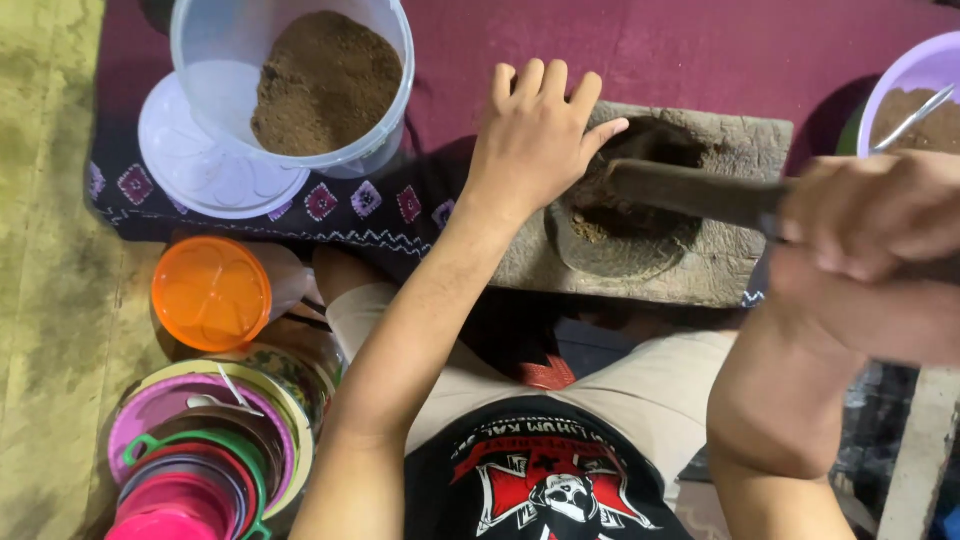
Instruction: Grinding brown powder in a stone mortar using a metal pestle and transferring material with a spoon
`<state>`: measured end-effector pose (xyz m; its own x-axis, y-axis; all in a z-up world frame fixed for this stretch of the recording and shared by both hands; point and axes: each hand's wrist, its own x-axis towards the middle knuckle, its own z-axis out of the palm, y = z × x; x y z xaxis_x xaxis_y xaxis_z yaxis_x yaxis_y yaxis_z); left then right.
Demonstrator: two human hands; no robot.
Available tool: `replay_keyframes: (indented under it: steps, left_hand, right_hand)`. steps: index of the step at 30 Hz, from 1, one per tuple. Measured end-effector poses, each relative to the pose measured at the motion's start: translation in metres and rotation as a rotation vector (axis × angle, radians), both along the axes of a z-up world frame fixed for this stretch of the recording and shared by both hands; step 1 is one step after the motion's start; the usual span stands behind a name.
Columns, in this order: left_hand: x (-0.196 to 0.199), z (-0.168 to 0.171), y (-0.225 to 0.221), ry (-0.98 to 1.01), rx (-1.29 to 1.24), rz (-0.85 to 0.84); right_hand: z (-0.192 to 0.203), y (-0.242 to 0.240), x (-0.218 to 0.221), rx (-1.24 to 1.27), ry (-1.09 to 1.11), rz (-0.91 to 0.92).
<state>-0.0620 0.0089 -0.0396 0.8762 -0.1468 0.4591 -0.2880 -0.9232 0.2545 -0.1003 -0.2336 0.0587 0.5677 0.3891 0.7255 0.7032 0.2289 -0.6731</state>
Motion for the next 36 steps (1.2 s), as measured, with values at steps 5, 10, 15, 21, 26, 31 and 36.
replay_keyframes:
  steps: [5, 10, 15, 21, 26, 31, 36]
  left_hand:
    - [-0.001, 0.003, 0.001, -0.079, 0.045, 0.039]
    - [0.0, 0.003, 0.003, -0.089, 0.067, 0.051]
    - [0.002, 0.003, 0.002, -0.043, 0.057, 0.037]
    - [-0.002, 0.002, 0.0, -0.038, 0.058, 0.043]
    - [-0.003, 0.006, 0.001, -0.117, 0.067, 0.077]
    - [-0.003, 0.003, 0.0, -0.073, 0.032, 0.046]
    - [-0.001, 0.001, 0.002, -0.03, 0.039, 0.042]
  right_hand:
    - [-0.017, 0.044, 0.011, 0.21, 0.166, -0.086]
    - [-0.037, 0.079, 0.021, 0.203, 0.464, -0.113]
    - [-0.028, 0.059, 0.011, 0.218, 0.295, 0.012]
    - [0.002, -0.016, -0.01, -0.066, -0.017, -0.143]
    - [-0.044, 0.066, 0.022, 0.195, 0.442, -0.163]
    - [-0.044, 0.058, 0.022, 0.179, 0.433, -0.102]
    - [-0.024, 0.021, 0.012, 0.246, 0.178, 0.006]
